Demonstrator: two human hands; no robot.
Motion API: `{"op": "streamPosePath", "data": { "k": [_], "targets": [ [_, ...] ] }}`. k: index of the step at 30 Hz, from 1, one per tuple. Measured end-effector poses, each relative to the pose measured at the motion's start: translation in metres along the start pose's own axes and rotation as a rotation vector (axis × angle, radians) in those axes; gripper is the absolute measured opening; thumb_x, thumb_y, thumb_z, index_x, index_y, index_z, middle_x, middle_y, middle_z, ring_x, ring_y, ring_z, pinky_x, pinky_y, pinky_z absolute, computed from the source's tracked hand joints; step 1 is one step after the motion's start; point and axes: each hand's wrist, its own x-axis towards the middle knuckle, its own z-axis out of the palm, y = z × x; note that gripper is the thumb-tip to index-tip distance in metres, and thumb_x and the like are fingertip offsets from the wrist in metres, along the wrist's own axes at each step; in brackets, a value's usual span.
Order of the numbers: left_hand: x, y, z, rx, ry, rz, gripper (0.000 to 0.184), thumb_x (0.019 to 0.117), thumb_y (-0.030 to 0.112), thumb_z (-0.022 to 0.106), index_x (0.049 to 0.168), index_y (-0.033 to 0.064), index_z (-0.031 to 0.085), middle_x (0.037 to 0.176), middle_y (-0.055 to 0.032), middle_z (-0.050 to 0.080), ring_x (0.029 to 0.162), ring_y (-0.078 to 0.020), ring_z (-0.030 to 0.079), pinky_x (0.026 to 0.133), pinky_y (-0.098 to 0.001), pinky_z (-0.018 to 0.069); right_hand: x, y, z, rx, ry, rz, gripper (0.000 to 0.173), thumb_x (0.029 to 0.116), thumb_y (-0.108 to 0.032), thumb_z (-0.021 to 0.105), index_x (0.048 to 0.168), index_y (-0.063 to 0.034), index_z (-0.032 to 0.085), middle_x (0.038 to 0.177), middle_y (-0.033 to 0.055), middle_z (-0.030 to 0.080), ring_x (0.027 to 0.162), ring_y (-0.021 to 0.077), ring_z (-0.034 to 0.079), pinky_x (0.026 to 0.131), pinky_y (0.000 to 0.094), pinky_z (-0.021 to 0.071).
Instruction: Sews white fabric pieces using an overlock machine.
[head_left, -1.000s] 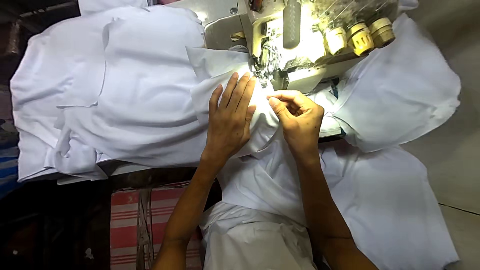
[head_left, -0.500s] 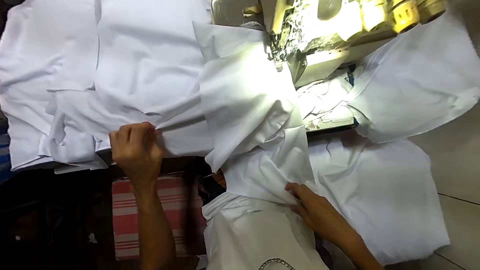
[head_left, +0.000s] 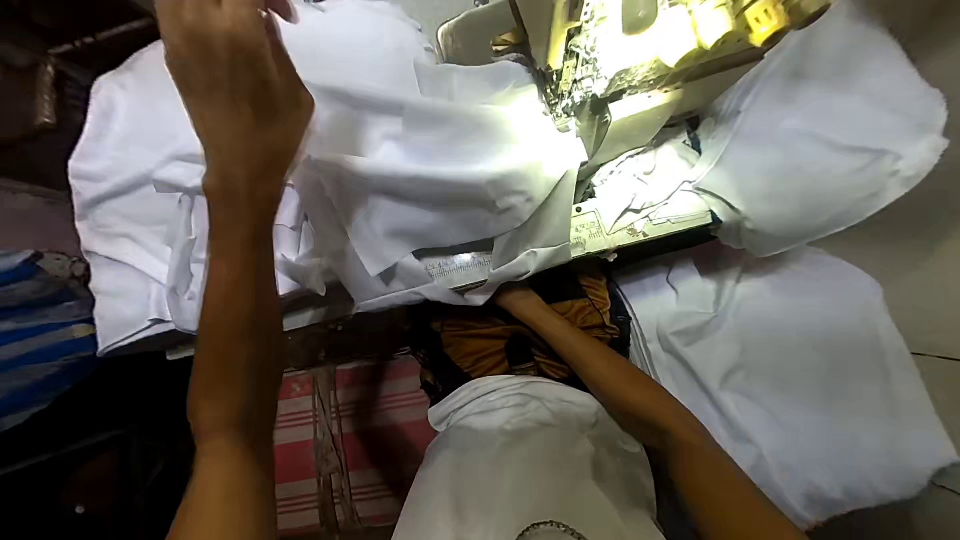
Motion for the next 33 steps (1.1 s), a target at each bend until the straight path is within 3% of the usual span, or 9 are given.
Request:
{"op": "streamPosePath", "data": {
  "k": [4,9,11,16,20,24,27,30,33],
  "targets": [
    [-0.116,0.099,0.018,-0.42,-0.049,0.326,0.027,0.0963,0.018,0.062,0.115,0.0,0.067,0.114,-0.017,0.069,0.11,-0.0281,0.065,0.098,-0.0426,0.0518,-0.006,0.007,-0.005,-0.009,-0.025,-0.119,0.048,0.1028,-0.036,0.055,0.134,-0.0007,0.063,0.14,0.0252,0.059,0.137,0.0435,0.05,0.111,0.0672,0.0355],
    [-0.177,0.114,0.108,-0.113,0.026,0.212,0.029,0.0992,0.019,0.065,0.126,0.0067,0.064,0.124,-0.0166,0.064,0.114,-0.0327,0.061,0.099,-0.0447,0.0476,-0.075,0.05,-0.041,0.277,-0.169,-0.451,0.032,0.1056,-0.034,0.055,0.122,-0.0102,0.07,0.11,0.0089,0.072,0.099,0.0206,0.069,0.091,0.0437,0.0547],
    [-0.174,0.108,0.114,-0.042,0.063,0.127,0.028,0.1006,0.017,0.062,0.126,0.0054,0.064,0.123,-0.0176,0.063,0.113,-0.0339,0.06,0.097,-0.0423,0.0493,-0.108,0.065,-0.067,0.529,-0.023,-0.571,0.028,0.106,-0.031,0.056,0.113,-0.0094,0.073,0.099,0.0015,0.074,0.085,0.0073,0.069,0.079,0.028,0.0593],
    [-0.154,0.103,0.094,0.03,0.096,0.175,0.019,0.0991,0.009,0.061,0.115,0.0076,0.072,0.111,-0.0129,0.07,0.102,-0.0305,0.064,0.093,-0.0428,0.0474,-0.108,0.076,-0.105,0.521,0.705,-0.484,0.028,0.1,-0.026,0.063,0.123,-0.0115,0.066,0.115,0.0014,0.069,0.095,0.0079,0.067,0.081,0.0269,0.0587],
    [-0.143,0.115,0.053,-0.122,0.021,0.21,0.016,0.0998,0.005,0.06,0.107,0.0057,0.074,0.105,-0.0139,0.071,0.108,-0.0309,0.066,0.099,-0.0437,0.0494,-0.082,0.072,-0.107,0.565,0.714,-0.521,0.037,0.099,-0.025,0.066,0.132,-0.0084,0.062,0.122,0.0063,0.067,0.105,0.0116,0.068,0.09,0.0309,0.0585],
    [-0.138,0.144,0.016,-0.287,0.081,0.141,0.018,0.105,0.006,0.046,0.101,-0.0025,0.062,0.098,-0.0172,0.063,0.094,-0.0261,0.063,0.083,-0.0356,0.0525,-0.079,0.065,-0.102,0.754,0.665,-0.512,0.025,0.099,-0.023,0.068,0.121,-0.0119,0.065,0.09,-0.0001,0.07,0.077,0.0064,0.067,0.068,0.024,0.0578],
    [-0.131,0.172,-0.002,-0.386,0.127,0.062,0.026,0.1106,0.017,0.033,0.103,0.0011,0.053,0.092,-0.0085,0.054,0.082,-0.0105,0.056,0.07,-0.0232,0.0472,-0.085,0.064,-0.102,0.841,0.637,-0.531,0.016,0.1001,-0.022,0.067,0.113,-0.0125,0.066,0.087,-0.0007,0.069,0.071,0.0071,0.067,0.061,0.0228,0.0567],
    [-0.127,0.204,-0.009,-0.45,0.032,-0.031,0.027,0.1067,0.032,0.048,0.101,0.0054,0.053,0.079,-0.0024,0.052,0.063,-0.0066,0.05,0.054,-0.0218,0.0409,-0.095,0.064,-0.103,0.916,0.622,-0.525,0.014,0.1015,-0.021,0.066,0.111,-0.0115,0.066,0.084,0.0006,0.073,0.069,0.0093,0.07,0.059,0.0244,0.0586],
    [-0.133,0.23,0.002,-0.386,-0.026,0.006,0.019,0.0926,0.022,0.068,0.095,0.0053,0.06,0.066,-0.0025,0.055,0.053,-0.0118,0.049,0.046,-0.0272,0.0376,-0.102,0.064,-0.102,0.933,0.638,-0.516,0.014,0.1023,-0.022,0.065,0.113,-0.0121,0.065,0.077,0.0001,0.073,0.064,0.0084,0.069,0.054,0.0231,0.0561]
  ]
}}
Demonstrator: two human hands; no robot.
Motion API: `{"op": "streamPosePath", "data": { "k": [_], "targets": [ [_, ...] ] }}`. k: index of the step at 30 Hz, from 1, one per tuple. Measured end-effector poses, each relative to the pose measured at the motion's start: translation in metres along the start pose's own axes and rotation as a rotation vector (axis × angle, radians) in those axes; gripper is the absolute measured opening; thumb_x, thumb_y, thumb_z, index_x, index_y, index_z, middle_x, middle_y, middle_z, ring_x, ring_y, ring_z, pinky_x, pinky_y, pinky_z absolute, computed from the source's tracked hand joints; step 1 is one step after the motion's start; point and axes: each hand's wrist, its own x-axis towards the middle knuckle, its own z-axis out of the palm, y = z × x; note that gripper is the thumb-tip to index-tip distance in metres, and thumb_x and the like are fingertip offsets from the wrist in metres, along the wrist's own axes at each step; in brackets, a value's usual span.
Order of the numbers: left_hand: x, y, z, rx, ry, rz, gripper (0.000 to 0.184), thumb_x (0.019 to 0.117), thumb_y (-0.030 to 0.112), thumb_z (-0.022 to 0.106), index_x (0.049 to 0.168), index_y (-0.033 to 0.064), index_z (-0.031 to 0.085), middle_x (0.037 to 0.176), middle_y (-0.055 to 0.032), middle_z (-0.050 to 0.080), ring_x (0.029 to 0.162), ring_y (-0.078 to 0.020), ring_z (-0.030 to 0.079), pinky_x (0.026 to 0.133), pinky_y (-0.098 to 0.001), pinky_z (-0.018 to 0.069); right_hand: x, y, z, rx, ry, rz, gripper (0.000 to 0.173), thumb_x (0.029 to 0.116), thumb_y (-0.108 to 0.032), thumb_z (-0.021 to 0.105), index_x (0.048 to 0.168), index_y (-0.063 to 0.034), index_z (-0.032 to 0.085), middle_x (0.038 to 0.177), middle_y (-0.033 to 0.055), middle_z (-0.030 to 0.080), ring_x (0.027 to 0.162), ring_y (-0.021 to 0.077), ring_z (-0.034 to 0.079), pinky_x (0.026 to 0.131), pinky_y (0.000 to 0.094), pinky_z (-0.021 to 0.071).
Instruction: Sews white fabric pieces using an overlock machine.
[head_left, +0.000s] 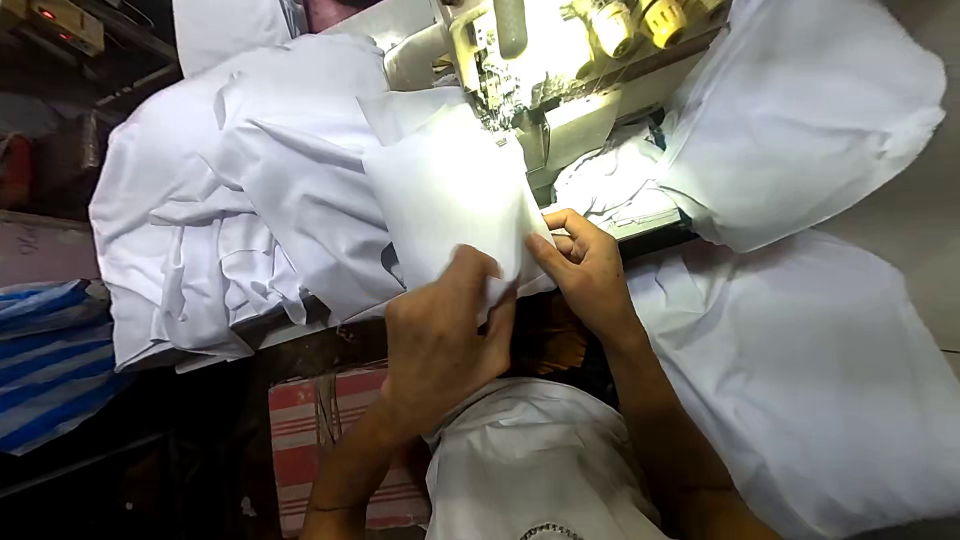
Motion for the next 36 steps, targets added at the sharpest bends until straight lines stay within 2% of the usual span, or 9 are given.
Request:
{"op": "streamPosePath", "data": {
  "k": [3,6,8,10,12,15,20,29,36],
  "targets": [
    [-0.015,0.008,0.032,0.089,-0.051,0.037,0.01,0.0871,0.018,0.068,0.091,0.0091,0.065,0.061,-0.0004,0.058,0.049,-0.0146,0.054,0.042,-0.0309,0.0385,-0.006,0.007,0.0,-0.031,0.038,-0.026,0.011,0.1025,-0.017,0.061,0.11,-0.0105,0.066,0.076,-0.0019,0.072,0.064,0.0052,0.067,0.056,0.021,0.0551],
    [-0.031,0.007,0.06,0.149,-0.022,0.008,0.025,0.0807,0.014,0.069,0.104,0.005,0.07,0.057,-0.0004,0.054,0.046,-0.0168,0.052,0.042,-0.0316,0.0379,-0.013,0.017,0.002,-0.052,0.073,-0.002,0.014,0.0992,-0.007,0.058,0.108,-0.0083,0.068,0.077,-0.0033,0.071,0.066,0.0013,0.066,0.059,0.0182,0.0538],
    [-0.04,0.004,0.072,0.172,-0.005,-0.02,0.034,0.0794,0.011,0.068,0.112,0.0021,0.07,0.059,-0.0014,0.056,0.047,-0.0176,0.053,0.043,-0.0318,0.0389,-0.018,0.023,0.004,-0.052,0.097,0.013,0.013,0.0987,-0.008,0.058,0.105,-0.0077,0.07,0.074,-0.0043,0.068,0.062,-0.0003,0.061,0.057,0.0166,0.0503],
    [-0.047,0.001,0.079,0.188,0.018,-0.024,0.032,0.08,0.011,0.068,0.11,0.004,0.075,0.062,-0.0024,0.062,0.049,-0.018,0.055,0.045,-0.0321,0.0392,-0.023,0.028,0.006,-0.053,0.124,0.02,0.013,0.0994,-0.01,0.058,0.103,-0.0074,0.071,0.071,-0.0055,0.063,0.058,-0.0021,0.055,0.054,0.0146,0.0461],
    [-0.052,-0.001,0.081,0.194,0.033,-0.015,0.026,0.0824,0.012,0.068,0.106,0.0072,0.079,0.068,-0.0033,0.068,0.053,-0.018,0.06,0.047,-0.032,0.0419,-0.027,0.032,0.008,-0.039,0.141,0.01,0.014,0.1001,-0.01,0.059,0.102,-0.0062,0.072,0.074,-0.0046,0.065,0.058,-0.0026,0.056,0.053,0.0135,0.0462],
    [-0.053,-0.004,0.081,0.188,0.046,-0.004,0.023,0.0851,0.013,0.068,0.104,0.0087,0.08,0.072,-0.0031,0.07,0.056,-0.0173,0.062,0.048,-0.0313,0.0428,-0.029,0.034,0.012,-0.014,0.156,-0.01,0.013,0.1004,-0.009,0.059,0.102,-0.0047,0.071,0.078,-0.0031,0.068,0.063,-0.0031,0.059,0.058,0.0126,0.0493],
    [-0.051,-0.003,0.078,0.181,0.041,0.005,0.022,0.086,0.012,0.067,0.104,0.0085,0.08,0.072,-0.0039,0.07,0.057,-0.0171,0.062,0.048,-0.0309,0.043,-0.028,0.033,0.016,-0.015,0.167,-0.034,0.013,0.0999,-0.008,0.059,0.1,-0.0048,0.071,0.078,-0.0036,0.068,0.064,-0.0035,0.06,0.059,0.0127,0.0505],
    [-0.038,-0.007,0.078,0.191,0.074,0.027,0.022,0.0865,0.011,0.068,0.104,0.0092,0.08,0.069,-0.0027,0.068,0.053,-0.0163,0.059,0.046,-0.0301,0.0402,-0.022,0.027,0.016,-0.025,0.187,-0.059,0.013,0.1004,-0.007,0.059,0.104,-0.005,0.072,0.079,-0.0033,0.069,0.063,-0.0023,0.06,0.058,0.0133,0.05],
    [-0.023,-0.004,0.079,0.258,0.078,-0.006,0.018,0.0897,0.011,0.067,0.103,0.0093,0.079,0.073,-0.0038,0.067,0.056,-0.0172,0.06,0.046,-0.0305,0.0415,-0.01,0.02,0.021,-0.024,0.186,-0.088,0.013,0.1009,-0.007,0.06,0.106,-0.0037,0.071,0.077,-0.0035,0.067,0.062,-0.0032,0.058,0.057,0.0123,0.0483]
  ]
}}
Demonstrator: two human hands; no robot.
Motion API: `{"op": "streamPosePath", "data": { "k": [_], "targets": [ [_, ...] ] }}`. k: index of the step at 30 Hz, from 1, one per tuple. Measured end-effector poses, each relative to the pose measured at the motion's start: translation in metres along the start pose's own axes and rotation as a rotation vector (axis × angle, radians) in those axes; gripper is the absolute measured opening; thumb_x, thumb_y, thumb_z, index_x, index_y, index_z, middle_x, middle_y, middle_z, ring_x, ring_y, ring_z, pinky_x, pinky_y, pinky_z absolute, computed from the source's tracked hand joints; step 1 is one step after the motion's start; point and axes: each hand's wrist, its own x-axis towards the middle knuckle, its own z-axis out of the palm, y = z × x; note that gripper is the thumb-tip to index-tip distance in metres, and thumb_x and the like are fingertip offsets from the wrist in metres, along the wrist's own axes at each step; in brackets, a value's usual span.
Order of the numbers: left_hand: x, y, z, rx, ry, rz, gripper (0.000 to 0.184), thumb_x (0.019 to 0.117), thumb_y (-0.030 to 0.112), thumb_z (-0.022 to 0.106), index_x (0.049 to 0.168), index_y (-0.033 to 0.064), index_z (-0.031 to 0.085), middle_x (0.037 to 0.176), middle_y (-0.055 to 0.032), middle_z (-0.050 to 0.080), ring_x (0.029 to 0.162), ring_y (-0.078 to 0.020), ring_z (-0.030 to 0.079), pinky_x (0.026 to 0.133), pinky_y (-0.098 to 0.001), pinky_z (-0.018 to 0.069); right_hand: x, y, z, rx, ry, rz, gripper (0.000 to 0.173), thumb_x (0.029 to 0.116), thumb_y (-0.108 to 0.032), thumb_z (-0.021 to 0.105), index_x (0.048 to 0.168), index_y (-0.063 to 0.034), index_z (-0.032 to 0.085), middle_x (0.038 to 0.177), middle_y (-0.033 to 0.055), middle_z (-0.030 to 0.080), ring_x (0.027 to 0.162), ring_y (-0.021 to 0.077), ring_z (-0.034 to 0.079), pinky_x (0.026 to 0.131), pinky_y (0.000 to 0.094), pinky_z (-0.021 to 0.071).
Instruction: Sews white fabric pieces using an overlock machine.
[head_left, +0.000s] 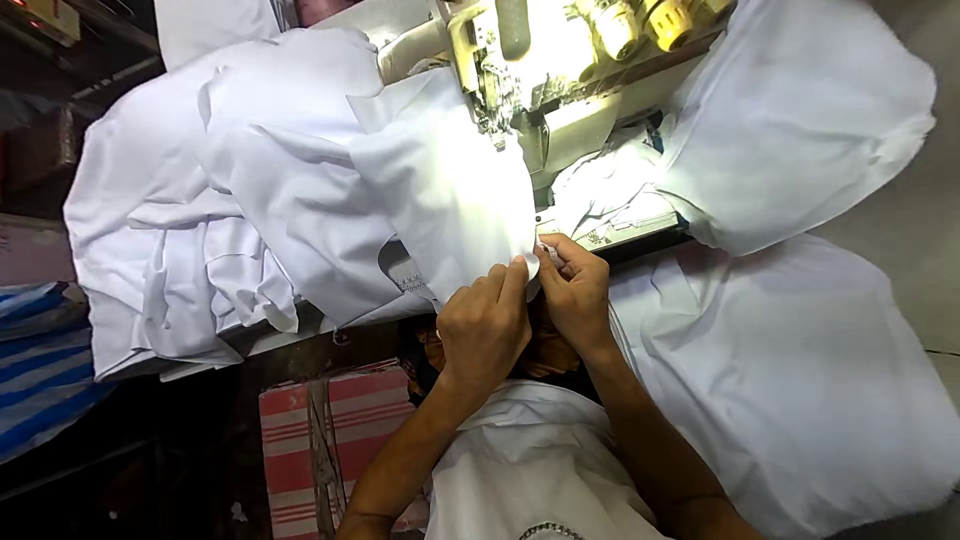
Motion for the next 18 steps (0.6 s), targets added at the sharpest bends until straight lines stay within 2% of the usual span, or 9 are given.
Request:
{"op": "streamPosePath", "data": {
  "k": [5,9,12,15,18],
  "targets": [
    [0.009,0.0,0.0,0.004,-0.01,-0.036,0.016,0.0917,0.01,0.065,0.102,0.0078,0.076,0.077,-0.0051,0.064,0.058,-0.0189,0.059,0.046,-0.0313,0.0421,0.006,-0.001,0.007,-0.003,0.009,-0.001,0.011,0.1024,-0.009,0.059,0.098,-0.0053,0.068,0.07,-0.0039,0.061,0.058,-0.001,0.055,0.053,0.0142,0.0462],
    [0.012,-0.002,-0.002,-0.033,-0.005,-0.058,0.017,0.0959,0.013,0.062,0.107,0.0056,0.073,0.083,-0.0058,0.065,0.063,-0.018,0.061,0.05,-0.0307,0.0445,0.009,-0.001,0.009,0.004,-0.001,0.002,0.012,0.1037,-0.011,0.058,0.096,-0.0058,0.066,0.066,-0.0045,0.057,0.053,0.0002,0.051,0.05,0.0154,0.0436],
    [0.007,-0.003,-0.003,-0.08,-0.015,-0.068,0.021,0.0912,0.006,0.06,0.109,0.003,0.071,0.086,-0.0076,0.065,0.068,-0.0191,0.062,0.054,-0.0307,0.0466,0.007,0.0,0.01,0.009,0.001,0.014,0.013,0.103,-0.01,0.058,0.093,-0.0066,0.065,0.064,-0.0057,0.055,0.052,-0.0015,0.05,0.049,0.0139,0.0429],
    [-0.004,-0.004,-0.011,-0.18,-0.149,-0.067,0.03,0.087,-0.003,0.058,0.116,-0.0008,0.065,0.097,-0.0125,0.063,0.085,-0.024,0.063,0.07,-0.0332,0.0528,0.004,0.002,0.009,-0.003,-0.014,0.025,0.014,0.1037,-0.011,0.056,0.094,-0.0066,0.065,0.065,-0.0063,0.056,0.054,-0.0022,0.051,0.051,0.0138,0.0432],
    [-0.013,-0.009,-0.022,-0.215,-0.256,-0.049,0.038,0.0835,-0.006,0.061,0.121,-0.0004,0.064,0.105,-0.0152,0.062,0.096,-0.0278,0.063,0.082,-0.0352,0.0543,0.0,0.002,0.006,0.002,-0.019,0.046,0.014,0.1039,-0.011,0.057,0.094,-0.0066,0.066,0.066,-0.0053,0.058,0.056,-0.0014,0.053,0.052,0.014,0.045]
  ]
}}
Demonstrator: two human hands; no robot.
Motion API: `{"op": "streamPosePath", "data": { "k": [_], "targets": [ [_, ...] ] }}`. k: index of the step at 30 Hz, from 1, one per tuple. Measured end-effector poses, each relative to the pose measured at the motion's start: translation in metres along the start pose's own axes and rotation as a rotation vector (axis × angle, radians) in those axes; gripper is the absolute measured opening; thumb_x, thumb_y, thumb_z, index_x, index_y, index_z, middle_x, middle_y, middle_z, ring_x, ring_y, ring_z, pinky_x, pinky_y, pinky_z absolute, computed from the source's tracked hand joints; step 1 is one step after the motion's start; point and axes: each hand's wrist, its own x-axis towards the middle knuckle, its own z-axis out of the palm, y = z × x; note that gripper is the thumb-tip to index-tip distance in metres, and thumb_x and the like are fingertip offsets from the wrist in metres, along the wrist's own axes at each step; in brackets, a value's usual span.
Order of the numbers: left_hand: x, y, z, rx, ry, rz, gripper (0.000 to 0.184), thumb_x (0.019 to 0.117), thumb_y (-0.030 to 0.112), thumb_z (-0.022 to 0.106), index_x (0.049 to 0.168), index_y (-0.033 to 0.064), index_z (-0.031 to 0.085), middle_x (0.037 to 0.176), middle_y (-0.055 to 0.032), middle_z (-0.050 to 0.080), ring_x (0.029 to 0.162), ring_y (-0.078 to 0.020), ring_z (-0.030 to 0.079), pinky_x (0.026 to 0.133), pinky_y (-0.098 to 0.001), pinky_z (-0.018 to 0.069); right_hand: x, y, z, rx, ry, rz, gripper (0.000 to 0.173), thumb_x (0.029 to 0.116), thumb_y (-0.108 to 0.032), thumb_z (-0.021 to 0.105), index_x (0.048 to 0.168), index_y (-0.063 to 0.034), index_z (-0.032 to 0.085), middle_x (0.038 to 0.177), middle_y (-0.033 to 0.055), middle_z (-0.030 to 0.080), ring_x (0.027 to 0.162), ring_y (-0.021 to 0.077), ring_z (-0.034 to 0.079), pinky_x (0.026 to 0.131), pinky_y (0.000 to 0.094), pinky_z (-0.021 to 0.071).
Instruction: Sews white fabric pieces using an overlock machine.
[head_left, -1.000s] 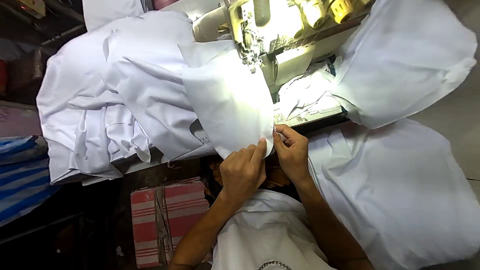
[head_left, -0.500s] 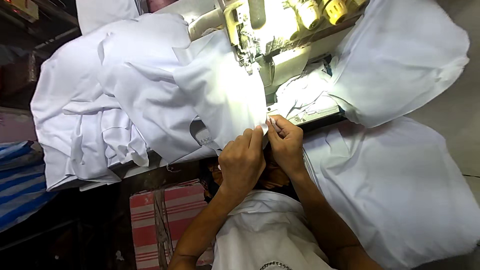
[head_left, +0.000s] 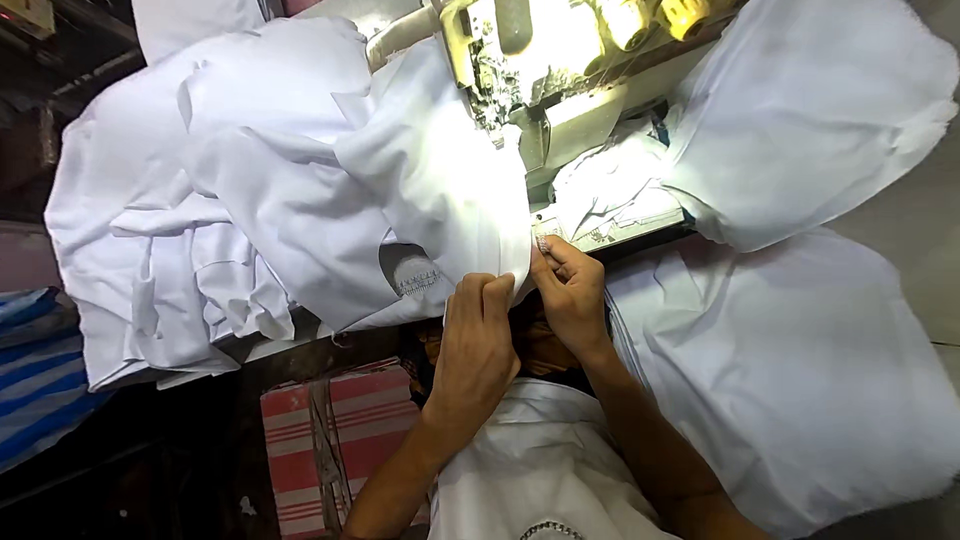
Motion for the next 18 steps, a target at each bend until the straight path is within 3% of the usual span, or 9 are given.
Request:
{"op": "streamPosePath", "data": {
  "k": [2,4,7,9,18],
  "targets": [
    [-0.007,-0.001,-0.004,-0.011,-0.006,0.01,0.036,0.0849,-0.005,0.063,0.121,0.0008,0.067,0.106,-0.016,0.062,0.1,-0.0276,0.063,0.089,-0.033,0.0544,-0.003,0.001,0.0,0.014,0.004,0.012,0.013,0.103,-0.012,0.059,0.093,-0.0067,0.066,0.068,-0.0041,0.06,0.059,0.0,0.056,0.055,0.0145,0.0471],
    [-0.011,-0.002,-0.005,-0.041,0.041,0.011,0.028,0.0892,-0.003,0.063,0.115,0.0028,0.072,0.102,-0.0142,0.064,0.097,-0.0241,0.064,0.089,-0.0284,0.0538,-0.005,0.001,-0.001,0.021,0.003,0.006,0.012,0.1023,-0.011,0.06,0.093,-0.0063,0.066,0.075,-0.003,0.063,0.066,0.001,0.062,0.062,0.0157,0.0537],
    [-0.014,-0.002,-0.003,-0.047,0.151,0.009,0.016,0.0936,0.004,0.064,0.104,0.0064,0.077,0.088,-0.009,0.065,0.085,-0.0183,0.062,0.077,-0.0244,0.0522,-0.006,0.003,-0.003,0.042,0.018,-0.016,0.011,0.1016,-0.011,0.062,0.097,-0.0049,0.069,0.081,-0.0012,0.068,0.074,0.0026,0.066,0.068,0.0181,0.0582],
    [-0.014,0.0,0.002,-0.054,0.22,0.036,0.012,0.0963,0.013,0.069,0.101,0.0069,0.078,0.083,-0.0076,0.064,0.08,-0.0168,0.061,0.071,-0.0244,0.0509,-0.006,0.003,-0.003,0.043,0.035,-0.033,0.01,0.1012,-0.009,0.062,0.096,-0.0046,0.069,0.081,-0.0018,0.068,0.072,0.0013,0.066,0.066,0.0166,0.0568],
    [-0.005,0.008,0.012,-0.053,0.195,0.061,0.021,0.095,0.005,0.065,0.111,0.0056,0.078,0.087,-0.0097,0.067,0.079,-0.0177,0.064,0.069,-0.025,0.0531,-0.002,0.001,-0.006,-0.026,0.066,-0.044,0.011,0.1008,-0.007,0.06,0.101,-0.003,0.071,0.08,-0.0017,0.069,0.069,-0.0014,0.064,0.063,0.0134,0.054]
  ]
}}
